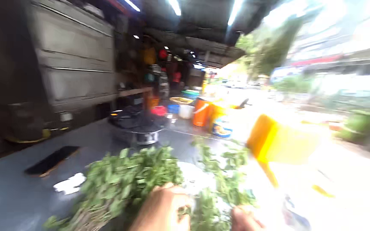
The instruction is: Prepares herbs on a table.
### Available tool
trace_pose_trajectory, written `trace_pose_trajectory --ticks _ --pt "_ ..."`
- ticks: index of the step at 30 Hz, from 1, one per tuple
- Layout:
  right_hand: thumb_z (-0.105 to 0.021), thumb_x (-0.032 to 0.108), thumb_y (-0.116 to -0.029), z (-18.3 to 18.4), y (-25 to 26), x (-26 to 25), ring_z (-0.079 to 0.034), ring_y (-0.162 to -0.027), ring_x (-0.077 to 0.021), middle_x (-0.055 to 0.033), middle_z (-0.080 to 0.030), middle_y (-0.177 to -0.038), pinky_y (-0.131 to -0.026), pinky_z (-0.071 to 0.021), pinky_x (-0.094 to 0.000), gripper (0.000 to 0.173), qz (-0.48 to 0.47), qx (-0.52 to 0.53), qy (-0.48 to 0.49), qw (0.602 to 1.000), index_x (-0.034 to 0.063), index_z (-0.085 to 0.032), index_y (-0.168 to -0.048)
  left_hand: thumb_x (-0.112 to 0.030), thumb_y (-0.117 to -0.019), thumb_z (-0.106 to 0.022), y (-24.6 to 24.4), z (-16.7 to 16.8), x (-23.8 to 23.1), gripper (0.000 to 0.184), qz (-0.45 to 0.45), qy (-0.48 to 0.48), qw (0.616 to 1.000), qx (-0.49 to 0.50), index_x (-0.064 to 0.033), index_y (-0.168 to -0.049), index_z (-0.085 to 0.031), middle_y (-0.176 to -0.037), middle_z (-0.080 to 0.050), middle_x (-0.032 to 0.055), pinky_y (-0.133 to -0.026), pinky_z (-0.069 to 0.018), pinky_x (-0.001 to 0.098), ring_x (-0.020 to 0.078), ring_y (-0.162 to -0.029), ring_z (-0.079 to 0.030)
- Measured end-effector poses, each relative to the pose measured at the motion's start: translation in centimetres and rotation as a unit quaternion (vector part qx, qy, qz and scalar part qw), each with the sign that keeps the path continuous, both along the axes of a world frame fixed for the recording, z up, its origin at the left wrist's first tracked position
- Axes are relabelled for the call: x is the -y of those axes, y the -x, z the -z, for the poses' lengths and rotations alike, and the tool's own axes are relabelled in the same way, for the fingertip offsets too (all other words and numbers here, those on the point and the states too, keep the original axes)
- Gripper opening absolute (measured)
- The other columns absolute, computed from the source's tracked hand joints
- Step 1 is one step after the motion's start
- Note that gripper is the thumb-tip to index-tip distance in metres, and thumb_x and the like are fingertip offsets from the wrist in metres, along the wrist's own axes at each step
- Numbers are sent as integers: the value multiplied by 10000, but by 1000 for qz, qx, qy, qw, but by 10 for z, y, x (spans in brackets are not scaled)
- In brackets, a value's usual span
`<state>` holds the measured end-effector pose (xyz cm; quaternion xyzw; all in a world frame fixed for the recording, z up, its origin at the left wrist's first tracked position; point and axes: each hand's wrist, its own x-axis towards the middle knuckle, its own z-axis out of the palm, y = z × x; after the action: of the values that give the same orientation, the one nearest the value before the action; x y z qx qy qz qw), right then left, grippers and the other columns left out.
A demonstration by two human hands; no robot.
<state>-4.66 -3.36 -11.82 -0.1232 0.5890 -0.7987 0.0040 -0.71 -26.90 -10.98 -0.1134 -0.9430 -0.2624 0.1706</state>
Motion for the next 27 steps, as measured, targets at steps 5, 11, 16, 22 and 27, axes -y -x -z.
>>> trace_pose_trajectory --ticks 5,11,16,22,27 --pt "-575 3 -925 2 -4 0 -520 -508 -31 36 -625 -635 -499 -460 -237 166 91 -85 -83 989 20 -739 -915 -127 -898 -671 0 -1 -13 106 -21 -149 971 -184 -71 -886 -760 -879 -736 31 -745 -618 307 100 -809 -708" --pt "-660 66 -890 10 -2 -2 -607 -639 -33 -32 -682 -762 -582 -529 -204 133 193 -295 -242 904 9 -777 -919 -178 -903 -676 0 -1 -26 139 -23 -171 942 -289 -86 -965 -760 -969 -728 24 -793 -611 285 98 -910 -693" --pt "-695 46 -868 12 1 -5 -696 -846 -64 -52 -733 -913 -755 -607 -232 148 133 -361 -190 903 -4 -767 -987 -423 -892 -723 10 10 -38 297 -53 -40 971 -231 -261 -1136 -769 -1175 -689 -50 -923 -506 474 197 -1140 -600" --pt "-589 131 -997 10 0 -10 -728 -722 -179 -109 -769 -974 -625 -625 -345 212 -47 -206 -50 976 44 -765 -916 -283 -975 -630 25 26 -35 152 -43 -60 941 -330 -256 -944 -777 -990 -674 -71 -845 -490 350 120 -1004 -594" --pt "-619 -62 -909 1 -1 -8 -691 -603 -169 -108 -736 -754 -561 -595 -323 169 -99 -64 -77 990 12 -707 -785 -265 -976 -620 26 27 -39 161 -55 -54 929 -361 -257 -954 -779 -1044 -699 -47 -862 -494 370 146 -1047 -606"
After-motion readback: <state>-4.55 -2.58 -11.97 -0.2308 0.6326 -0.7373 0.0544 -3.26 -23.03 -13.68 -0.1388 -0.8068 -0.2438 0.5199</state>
